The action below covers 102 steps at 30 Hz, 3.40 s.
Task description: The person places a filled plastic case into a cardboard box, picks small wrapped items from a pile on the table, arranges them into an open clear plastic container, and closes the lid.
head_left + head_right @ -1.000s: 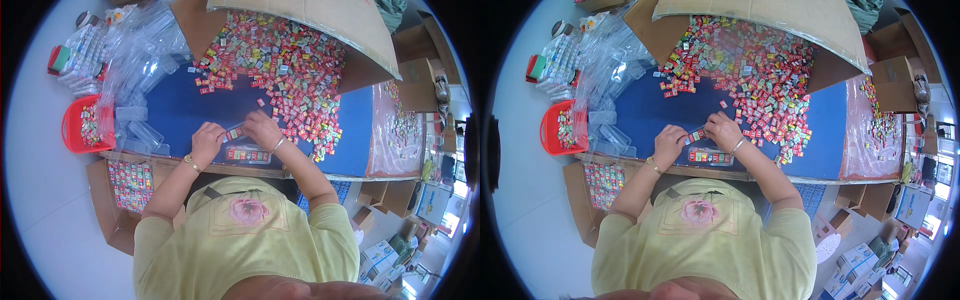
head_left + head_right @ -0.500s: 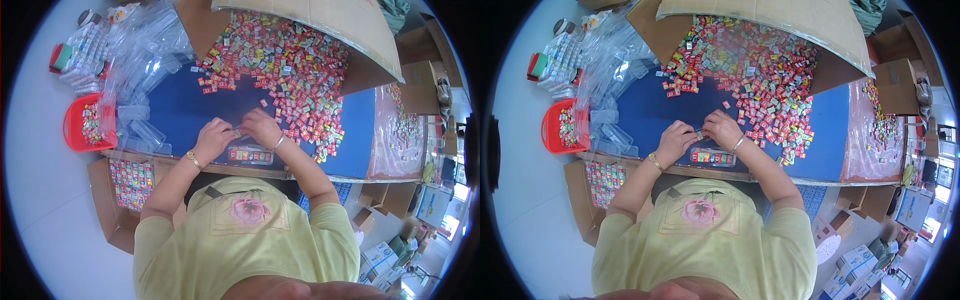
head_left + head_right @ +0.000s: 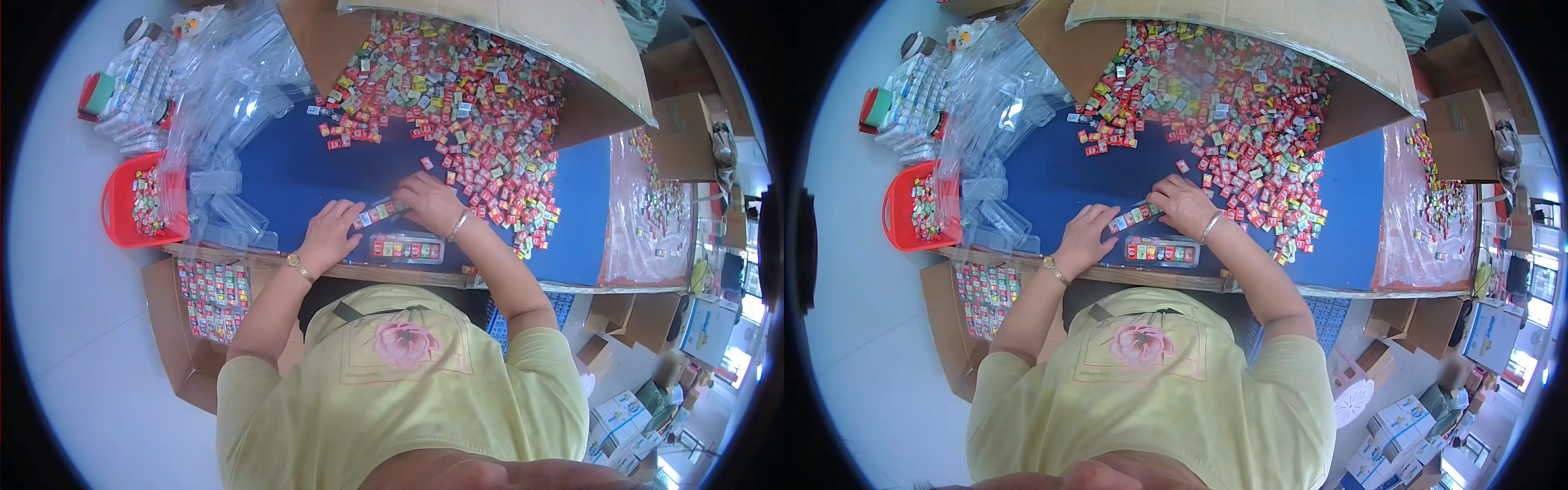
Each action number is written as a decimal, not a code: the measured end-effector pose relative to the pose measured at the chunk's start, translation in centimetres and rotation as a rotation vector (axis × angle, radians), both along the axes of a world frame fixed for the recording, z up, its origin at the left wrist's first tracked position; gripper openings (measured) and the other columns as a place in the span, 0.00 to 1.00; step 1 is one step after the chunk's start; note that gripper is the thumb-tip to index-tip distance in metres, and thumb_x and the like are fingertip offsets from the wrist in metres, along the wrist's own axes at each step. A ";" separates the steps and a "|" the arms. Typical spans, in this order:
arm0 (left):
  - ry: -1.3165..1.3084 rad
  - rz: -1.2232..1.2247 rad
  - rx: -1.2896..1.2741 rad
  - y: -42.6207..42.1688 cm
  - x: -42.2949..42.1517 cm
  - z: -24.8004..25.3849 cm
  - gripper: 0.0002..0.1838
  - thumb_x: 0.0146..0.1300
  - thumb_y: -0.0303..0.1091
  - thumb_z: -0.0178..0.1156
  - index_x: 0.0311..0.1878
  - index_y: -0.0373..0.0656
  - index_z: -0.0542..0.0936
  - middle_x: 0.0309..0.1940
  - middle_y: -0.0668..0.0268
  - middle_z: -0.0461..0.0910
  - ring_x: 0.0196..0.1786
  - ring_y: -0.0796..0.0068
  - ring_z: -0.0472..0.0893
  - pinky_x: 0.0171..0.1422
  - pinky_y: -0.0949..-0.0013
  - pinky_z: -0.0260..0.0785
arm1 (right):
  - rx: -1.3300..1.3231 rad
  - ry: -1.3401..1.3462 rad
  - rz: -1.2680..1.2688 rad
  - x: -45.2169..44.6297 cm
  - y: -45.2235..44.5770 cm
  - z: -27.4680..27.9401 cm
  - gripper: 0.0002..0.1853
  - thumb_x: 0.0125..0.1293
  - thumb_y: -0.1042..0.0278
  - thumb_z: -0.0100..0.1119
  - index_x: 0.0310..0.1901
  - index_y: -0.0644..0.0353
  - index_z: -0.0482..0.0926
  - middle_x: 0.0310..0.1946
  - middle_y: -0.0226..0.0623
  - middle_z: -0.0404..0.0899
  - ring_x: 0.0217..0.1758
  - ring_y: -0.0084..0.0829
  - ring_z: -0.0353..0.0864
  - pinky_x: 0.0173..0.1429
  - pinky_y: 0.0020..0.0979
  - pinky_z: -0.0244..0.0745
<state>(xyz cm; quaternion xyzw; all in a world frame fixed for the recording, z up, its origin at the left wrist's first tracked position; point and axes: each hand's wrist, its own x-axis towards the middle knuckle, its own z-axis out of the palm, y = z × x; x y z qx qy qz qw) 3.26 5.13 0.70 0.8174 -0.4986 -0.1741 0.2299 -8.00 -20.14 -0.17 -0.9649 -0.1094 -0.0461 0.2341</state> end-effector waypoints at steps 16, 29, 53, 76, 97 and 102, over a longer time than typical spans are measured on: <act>0.107 -0.211 -0.249 0.7 -3.5 2.1 0.29 0.52 0.29 0.70 0.61 0.44 0.81 0.56 0.60 0.81 0.59 0.57 0.80 0.60 0.56 0.78 | 0.067 0.019 -0.192 -9.5 3.7 5.4 0.18 0.49 0.72 0.75 0.43 0.55 0.82 0.45 0.36 0.80 0.48 0.43 0.79 0.55 0.42 0.77; -0.633 0.672 0.091 7.4 9.4 0.8 0.14 0.60 0.29 0.66 0.50 0.42 0.81 0.52 0.55 0.80 0.55 0.50 0.79 0.55 0.51 0.75 | 0.000 0.081 -0.443 -5.8 -1.4 0.9 0.10 0.58 0.69 0.72 0.39 0.57 0.82 0.40 0.39 0.81 0.44 0.44 0.84 0.46 0.43 0.81; -0.260 -0.048 -0.242 -4.5 2.0 -2.4 0.06 0.61 0.32 0.66 0.41 0.46 0.86 0.41 0.67 0.83 0.44 0.61 0.82 0.46 0.60 0.79 | 0.096 -0.073 -0.418 8.2 -2.2 -0.5 0.18 0.64 0.67 0.68 0.56 0.51 0.84 0.54 0.42 0.82 0.59 0.48 0.81 0.63 0.44 0.78; -0.230 0.299 -0.214 -5.5 4.4 -2.8 0.16 0.59 0.29 0.68 0.51 0.43 0.84 0.48 0.60 0.81 0.52 0.55 0.81 0.54 0.54 0.78 | -0.129 -0.131 -0.157 8.0 1.1 -1.1 0.12 0.60 0.70 0.68 0.46 0.55 0.83 0.48 0.35 0.84 0.54 0.42 0.81 0.57 0.39 0.80; -0.150 0.405 -0.235 -6.2 5.0 -2.5 0.16 0.57 0.32 0.71 0.50 0.44 0.86 0.46 0.62 0.83 0.51 0.56 0.82 0.55 0.57 0.78 | 0.144 0.019 -0.442 9.4 2.4 0.6 0.09 0.65 0.63 0.64 0.43 0.55 0.84 0.41 0.44 0.83 0.45 0.50 0.85 0.50 0.50 0.81; -0.145 0.237 -0.275 -4.4 4.8 -2.9 0.16 0.56 0.31 0.71 0.49 0.44 0.86 0.47 0.63 0.82 0.52 0.57 0.81 0.56 0.57 0.78 | -0.018 0.153 -0.435 7.4 2.6 -1.2 0.05 0.66 0.68 0.63 0.40 0.57 0.83 0.40 0.45 0.82 0.43 0.52 0.86 0.46 0.49 0.82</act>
